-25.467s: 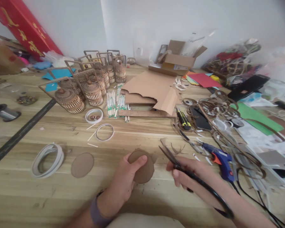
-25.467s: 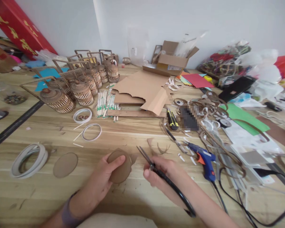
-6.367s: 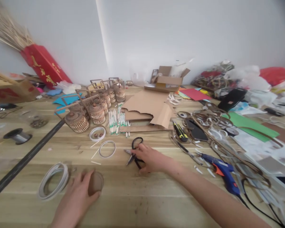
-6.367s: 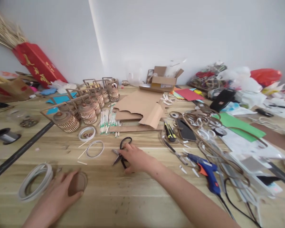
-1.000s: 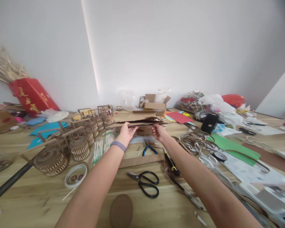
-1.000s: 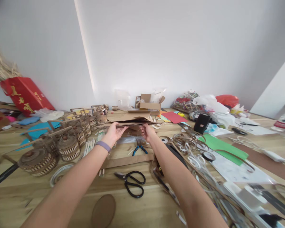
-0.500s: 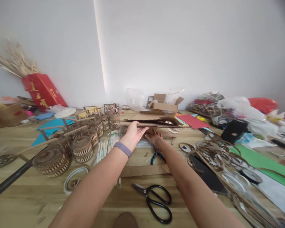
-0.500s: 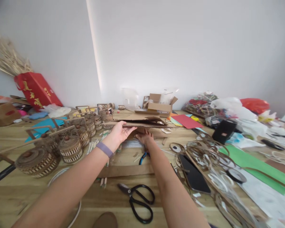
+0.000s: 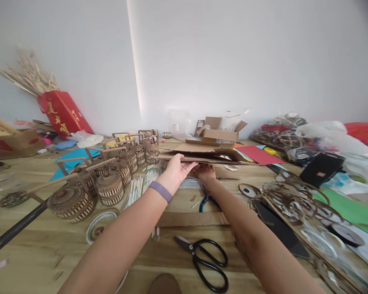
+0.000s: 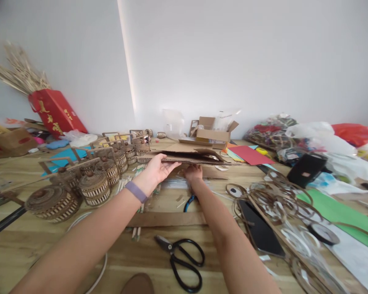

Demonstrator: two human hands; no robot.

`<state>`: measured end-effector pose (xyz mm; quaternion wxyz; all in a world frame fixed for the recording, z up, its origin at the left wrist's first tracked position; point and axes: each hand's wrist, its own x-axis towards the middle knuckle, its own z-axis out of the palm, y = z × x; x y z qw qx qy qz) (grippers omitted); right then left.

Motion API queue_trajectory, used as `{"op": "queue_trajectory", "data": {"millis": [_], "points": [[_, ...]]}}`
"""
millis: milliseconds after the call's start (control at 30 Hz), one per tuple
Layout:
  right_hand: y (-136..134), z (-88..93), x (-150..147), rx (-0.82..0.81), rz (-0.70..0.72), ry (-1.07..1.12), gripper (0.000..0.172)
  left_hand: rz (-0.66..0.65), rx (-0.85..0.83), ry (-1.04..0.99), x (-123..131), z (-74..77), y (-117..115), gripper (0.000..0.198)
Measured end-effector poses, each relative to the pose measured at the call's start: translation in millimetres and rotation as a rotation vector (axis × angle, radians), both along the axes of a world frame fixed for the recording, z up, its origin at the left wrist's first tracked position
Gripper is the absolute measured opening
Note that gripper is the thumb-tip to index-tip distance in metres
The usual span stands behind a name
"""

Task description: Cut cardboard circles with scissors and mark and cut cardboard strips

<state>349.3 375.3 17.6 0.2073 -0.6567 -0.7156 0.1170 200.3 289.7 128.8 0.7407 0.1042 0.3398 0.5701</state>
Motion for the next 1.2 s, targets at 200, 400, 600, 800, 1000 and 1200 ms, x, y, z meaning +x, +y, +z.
{"op": "queue_trajectory", "data": {"millis": [200, 400, 600, 800, 1000, 1200], "points": [[-112, -3.5, 5, 0.329, 0.285, -0.331, 0.018, -0.027, -0.034, 0.020, -5, -5.7, 0, 0.038], [-283, -8.9, 5, 0.532, 0.736, -0.494, 0.015, -0.103, -0.095, 0.192, -16, -35.6, -25, 0.038], [-361, 4.8, -23, 0.884, 1.089, -0.418, 0.029, -0.364, -0.072, 0.545, -40, -57.1, -96, 0.023], [-340, -27.7, -22, 0.818, 0.992, -0.518, 0.036, -0.226, 0.276, 0.920, -92, -46.8, -182, 0.014], [-323, -4.1, -9, 0.634, 0.886, -0.678, 0.030, -0.045, 0.464, 1.432, -133, -63.9, -247, 0.011], [-375, 104.0, 21, 0.573, 0.672, -0.743, 0.028, -0.337, 0.659, 1.758, -116, -106.0, -278, 0.033]]}}
